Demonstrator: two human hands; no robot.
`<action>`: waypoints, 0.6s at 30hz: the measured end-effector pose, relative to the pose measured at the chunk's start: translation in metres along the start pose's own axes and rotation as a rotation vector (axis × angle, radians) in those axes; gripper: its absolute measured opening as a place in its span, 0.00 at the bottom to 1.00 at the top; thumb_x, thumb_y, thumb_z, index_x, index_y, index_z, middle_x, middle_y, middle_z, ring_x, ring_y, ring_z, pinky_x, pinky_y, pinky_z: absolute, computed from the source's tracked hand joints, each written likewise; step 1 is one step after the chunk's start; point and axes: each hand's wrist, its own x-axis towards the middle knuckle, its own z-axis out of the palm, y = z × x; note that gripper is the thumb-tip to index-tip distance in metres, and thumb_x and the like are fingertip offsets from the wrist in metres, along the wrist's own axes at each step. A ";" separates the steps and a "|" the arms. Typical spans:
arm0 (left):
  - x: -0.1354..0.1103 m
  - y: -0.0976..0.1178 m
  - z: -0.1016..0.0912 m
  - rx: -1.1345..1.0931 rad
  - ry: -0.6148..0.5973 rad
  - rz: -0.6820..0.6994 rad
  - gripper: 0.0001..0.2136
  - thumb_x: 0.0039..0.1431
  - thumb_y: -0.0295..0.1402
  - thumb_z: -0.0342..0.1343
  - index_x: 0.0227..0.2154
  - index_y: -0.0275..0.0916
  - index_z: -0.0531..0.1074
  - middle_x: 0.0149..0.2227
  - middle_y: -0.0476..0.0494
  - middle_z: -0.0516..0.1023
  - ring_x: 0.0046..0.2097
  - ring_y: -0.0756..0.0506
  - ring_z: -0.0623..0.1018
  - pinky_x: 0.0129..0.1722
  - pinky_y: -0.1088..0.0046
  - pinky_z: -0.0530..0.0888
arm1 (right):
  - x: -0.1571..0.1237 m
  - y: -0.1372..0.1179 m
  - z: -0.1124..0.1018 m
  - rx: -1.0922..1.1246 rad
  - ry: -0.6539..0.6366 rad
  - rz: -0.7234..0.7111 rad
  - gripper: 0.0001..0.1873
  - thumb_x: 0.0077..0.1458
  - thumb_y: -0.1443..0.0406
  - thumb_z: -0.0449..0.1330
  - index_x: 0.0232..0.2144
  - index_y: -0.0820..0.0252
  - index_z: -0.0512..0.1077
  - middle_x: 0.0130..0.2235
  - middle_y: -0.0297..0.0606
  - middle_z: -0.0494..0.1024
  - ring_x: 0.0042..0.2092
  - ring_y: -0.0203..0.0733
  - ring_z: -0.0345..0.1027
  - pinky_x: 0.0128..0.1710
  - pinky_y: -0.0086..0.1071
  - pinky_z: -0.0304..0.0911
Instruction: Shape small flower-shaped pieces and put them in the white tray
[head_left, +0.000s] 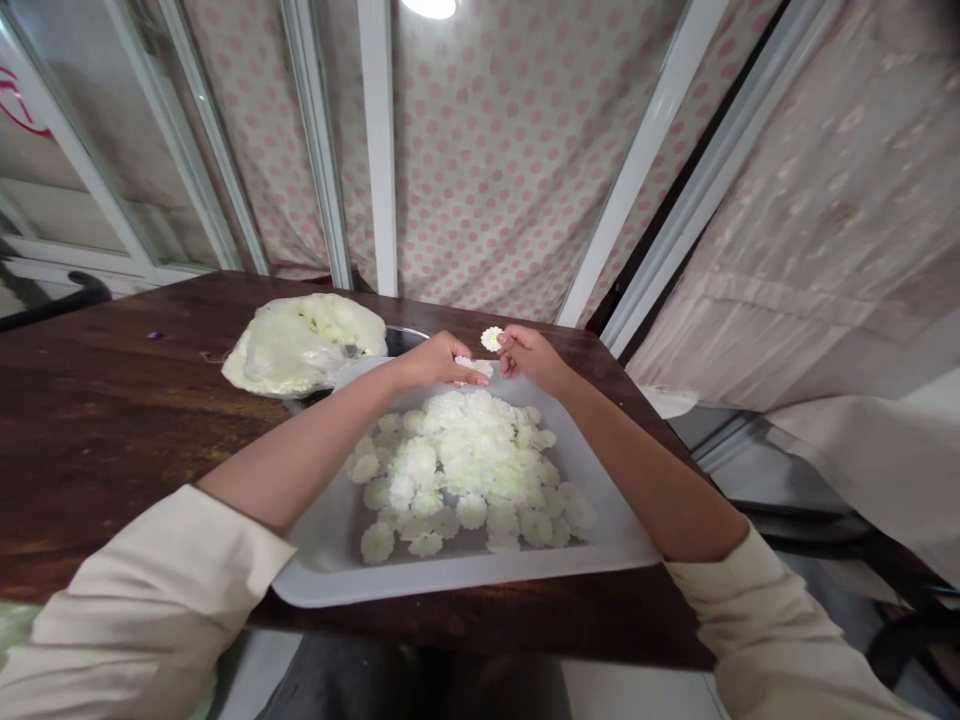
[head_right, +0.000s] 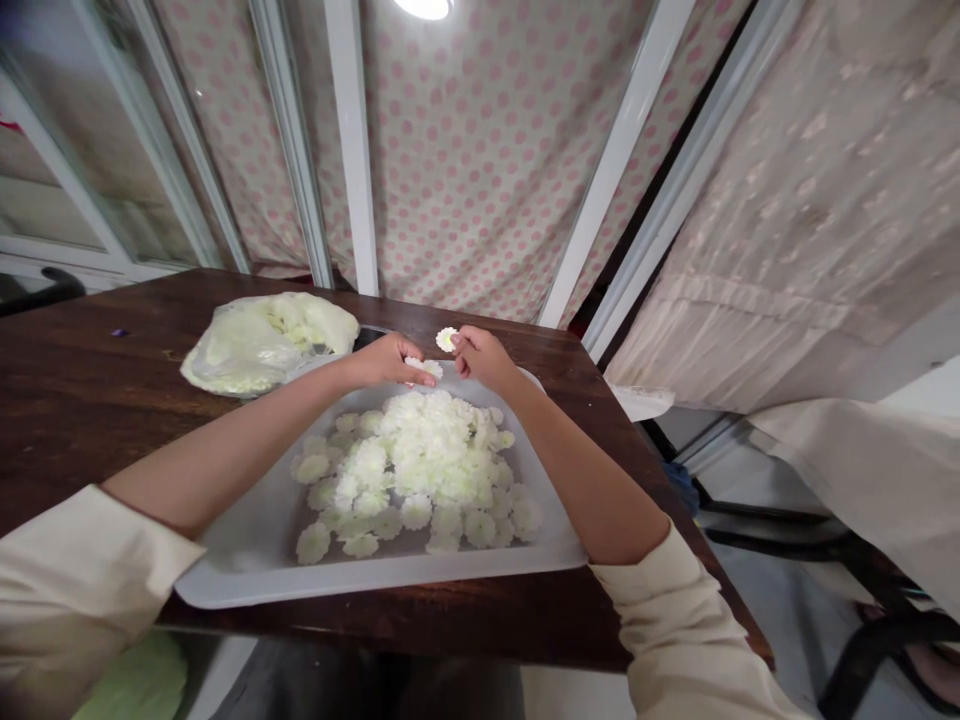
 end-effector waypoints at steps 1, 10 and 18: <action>0.000 0.000 0.000 0.002 -0.009 0.005 0.21 0.36 0.47 0.64 0.13 0.34 0.64 0.14 0.52 0.63 0.19 0.56 0.61 0.20 0.79 0.58 | 0.000 0.000 0.000 0.000 -0.004 -0.005 0.14 0.60 0.61 0.50 0.24 0.60 0.60 0.17 0.28 0.66 0.18 0.29 0.59 0.20 0.23 0.57; -0.001 -0.003 0.003 -0.023 0.031 -0.025 0.30 0.54 0.58 0.37 0.11 0.37 0.56 0.12 0.51 0.55 0.17 0.55 0.56 0.20 0.74 0.55 | -0.001 -0.002 0.000 -0.017 -0.010 0.007 0.16 0.59 0.58 0.51 0.23 0.60 0.59 0.17 0.29 0.67 0.17 0.29 0.60 0.19 0.22 0.57; -0.004 0.009 0.006 -0.362 -0.314 -0.056 0.18 0.54 0.42 0.44 0.15 0.39 0.54 0.17 0.52 0.51 0.19 0.53 0.53 0.20 0.73 0.54 | 0.000 -0.001 -0.001 -0.017 -0.009 0.001 0.15 0.60 0.59 0.50 0.23 0.59 0.59 0.17 0.29 0.67 0.18 0.29 0.60 0.20 0.22 0.58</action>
